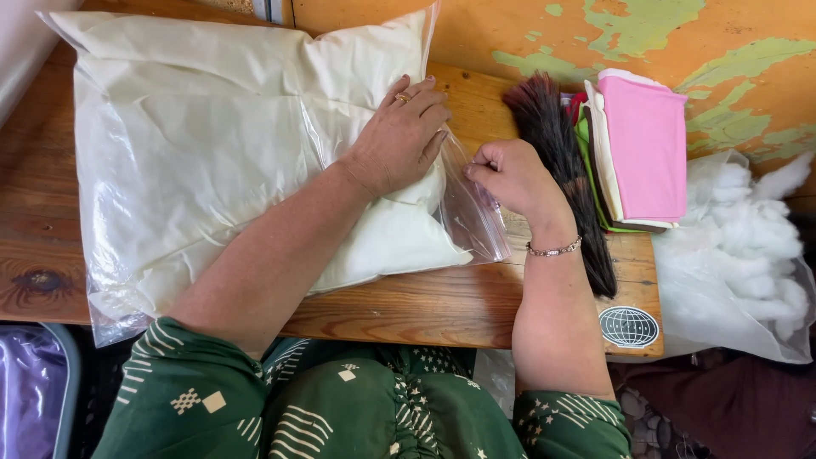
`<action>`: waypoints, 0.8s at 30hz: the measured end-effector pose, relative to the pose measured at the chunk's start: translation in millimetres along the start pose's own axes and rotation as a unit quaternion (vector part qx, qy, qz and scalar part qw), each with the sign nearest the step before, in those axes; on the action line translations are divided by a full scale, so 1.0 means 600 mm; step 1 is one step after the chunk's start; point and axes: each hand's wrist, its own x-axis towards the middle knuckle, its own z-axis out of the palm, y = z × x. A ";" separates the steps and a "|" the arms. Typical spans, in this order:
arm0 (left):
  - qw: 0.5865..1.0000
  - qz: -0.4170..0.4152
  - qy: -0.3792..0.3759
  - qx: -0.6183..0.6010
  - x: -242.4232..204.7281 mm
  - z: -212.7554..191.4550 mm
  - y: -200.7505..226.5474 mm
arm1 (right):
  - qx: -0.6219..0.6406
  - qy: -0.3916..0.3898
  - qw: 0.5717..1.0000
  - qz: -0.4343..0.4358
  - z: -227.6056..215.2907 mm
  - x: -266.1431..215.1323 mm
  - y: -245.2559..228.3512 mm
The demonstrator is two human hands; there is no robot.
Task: The person seals a white fabric item inside a clear plastic bag, then uses a feather duster to brush the surface of the bag. The person then brushes a pink fabric item with the feather duster and folds it.
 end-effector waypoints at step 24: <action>0.999 -0.024 -0.037 -0.016 0.004 0.012 -0.028 | 0.030 -0.095 0.993 -0.061 -0.009 -0.012 0.024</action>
